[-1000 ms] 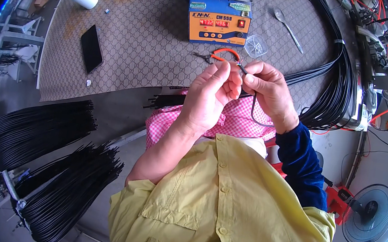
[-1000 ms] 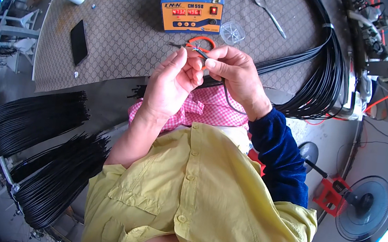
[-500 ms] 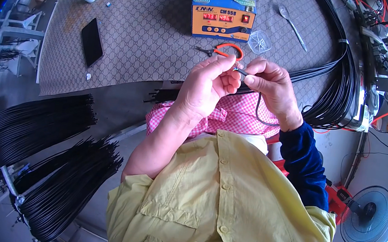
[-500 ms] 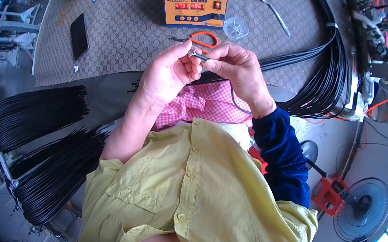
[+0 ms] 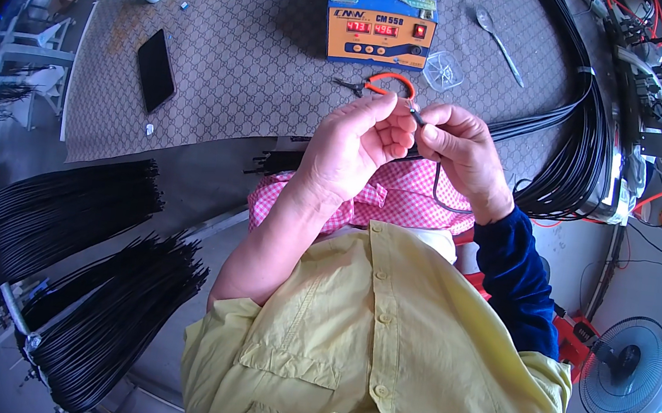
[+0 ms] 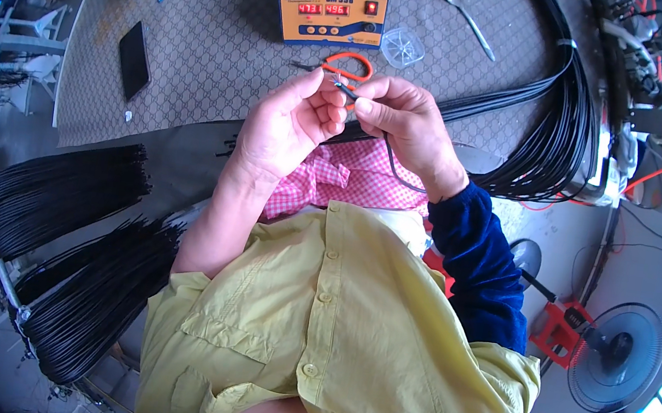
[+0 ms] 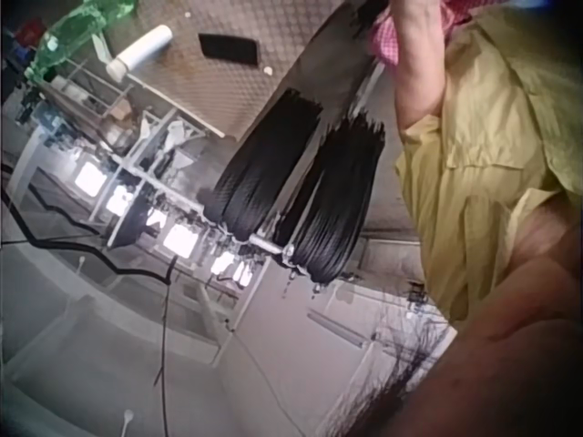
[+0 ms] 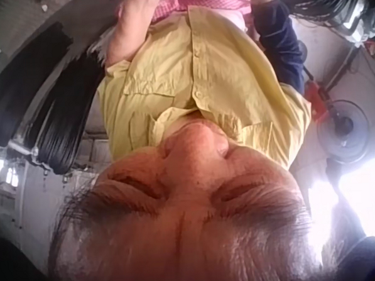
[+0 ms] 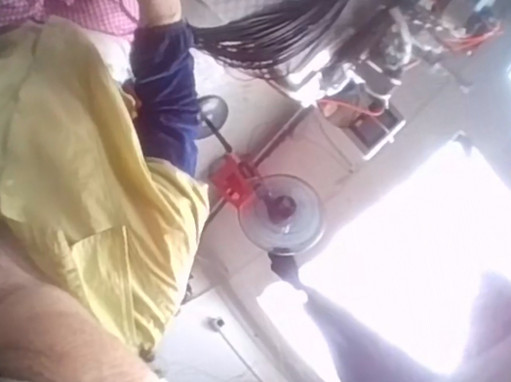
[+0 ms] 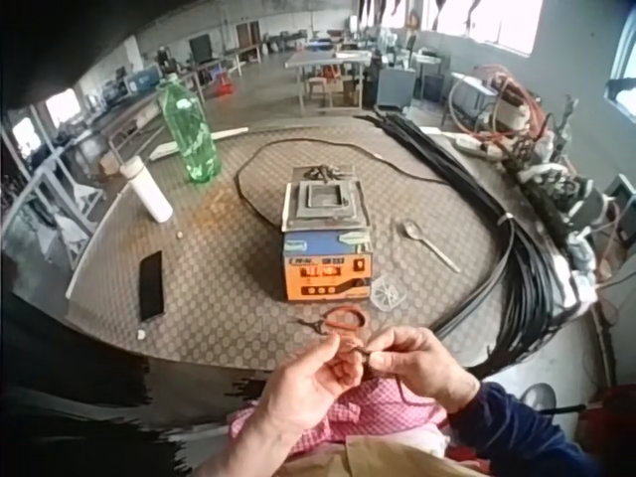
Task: Processing electrical wires using a benchtop machine and manual manipulation.
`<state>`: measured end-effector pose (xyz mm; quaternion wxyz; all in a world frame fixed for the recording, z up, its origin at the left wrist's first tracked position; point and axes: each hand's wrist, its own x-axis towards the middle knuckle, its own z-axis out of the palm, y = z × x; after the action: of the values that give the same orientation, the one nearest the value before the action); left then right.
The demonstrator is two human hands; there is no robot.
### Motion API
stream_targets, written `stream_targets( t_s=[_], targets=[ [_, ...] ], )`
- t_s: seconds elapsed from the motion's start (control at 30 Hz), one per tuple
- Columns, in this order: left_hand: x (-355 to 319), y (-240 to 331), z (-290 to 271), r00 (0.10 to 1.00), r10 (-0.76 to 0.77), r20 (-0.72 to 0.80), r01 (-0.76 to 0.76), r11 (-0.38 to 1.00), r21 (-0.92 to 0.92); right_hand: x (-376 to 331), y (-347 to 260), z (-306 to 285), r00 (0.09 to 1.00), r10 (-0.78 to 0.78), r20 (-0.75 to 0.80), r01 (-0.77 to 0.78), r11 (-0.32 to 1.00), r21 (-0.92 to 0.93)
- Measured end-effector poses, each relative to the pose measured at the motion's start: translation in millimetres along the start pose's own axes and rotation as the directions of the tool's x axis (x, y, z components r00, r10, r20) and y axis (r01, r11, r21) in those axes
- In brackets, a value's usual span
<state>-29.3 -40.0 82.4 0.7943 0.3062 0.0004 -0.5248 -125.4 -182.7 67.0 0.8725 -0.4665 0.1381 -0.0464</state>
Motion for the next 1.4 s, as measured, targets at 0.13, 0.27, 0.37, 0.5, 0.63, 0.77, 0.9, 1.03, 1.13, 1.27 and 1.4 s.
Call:
stream_targets(
  t_s=[0.13, 0.27, 0.37, 0.5, 0.63, 0.77, 0.9, 1.03, 1.13, 1.27, 1.4],
  targets=[
    [-1.7, -2.9, 0.5, 1.000, 0.028, -0.007, -0.028, 1.000, -0.002, -1.4, 1.2, -1.0, 0.999, 0.048, -0.001, -0.048, 0.997, 0.057],
    [-1.8, -4.1, -2.1, 0.999, 0.041, 0.013, -0.041, 0.999, -0.008, -2.1, -1.0, 1.4, 0.996, 0.093, 0.003, -0.092, 0.992, 0.088],
    [-1.2, -4.4, -3.3, 0.999, 0.043, 0.024, -0.043, 0.999, -0.021, -2.0, -1.6, 2.0, 0.993, 0.121, -0.008, -0.119, 0.989, 0.087],
    [-0.1, -6.1, -6.9, 0.999, 0.046, 0.013, -0.045, 0.998, -0.038, -1.7, -4.5, 3.4, 0.984, 0.175, -0.018, -0.173, 0.982, 0.079],
    [1.2, -6.5, -7.9, 0.999, 0.040, -0.007, -0.040, 0.998, -0.046, -1.0, -4.4, 4.3, 0.981, 0.194, -0.028, -0.191, 0.978, 0.079],
    [2.9, -5.9, -9.1, 0.999, 0.031, -0.027, -0.033, 0.998, -0.049, 0.1, -6.5, 5.6, 0.982, 0.179, -0.052, -0.177, 0.983, 0.048],
    [4.6, -5.6, -11.2, 0.999, 0.032, -0.040, -0.034, 0.998, -0.060, 1.8, -7.7, 7.8, 0.984, 0.160, -0.081, -0.160, 0.987, 0.007],
    [6.1, -4.5, -13.4, 0.999, 0.025, -0.041, -0.029, 0.996, -0.089, 4.5, -9.0, 11.2, 0.983, 0.167, -0.079, -0.167, 0.986, -0.005],
    [7.8, -3.7, -15.1, 0.998, 0.024, -0.049, -0.029, 0.993, -0.111, 7.2, -7.7, 11.5, 0.983, 0.161, -0.085, -0.163, 0.986, -0.017],
    [10.0, -1.3, -16.6, 0.998, 0.047, -0.048, -0.052, 0.991, -0.121, 13.3, -8.9, 14.3, 0.989, 0.134, -0.066, -0.137, 0.990, -0.035],
    [13.7, 2.4, -18.0, 0.997, 0.062, -0.048, -0.068, 0.989, -0.131, 22.5, -17.7, 18.0, 0.992, 0.115, -0.049, -0.120, 0.986, -0.113]
  ],
)
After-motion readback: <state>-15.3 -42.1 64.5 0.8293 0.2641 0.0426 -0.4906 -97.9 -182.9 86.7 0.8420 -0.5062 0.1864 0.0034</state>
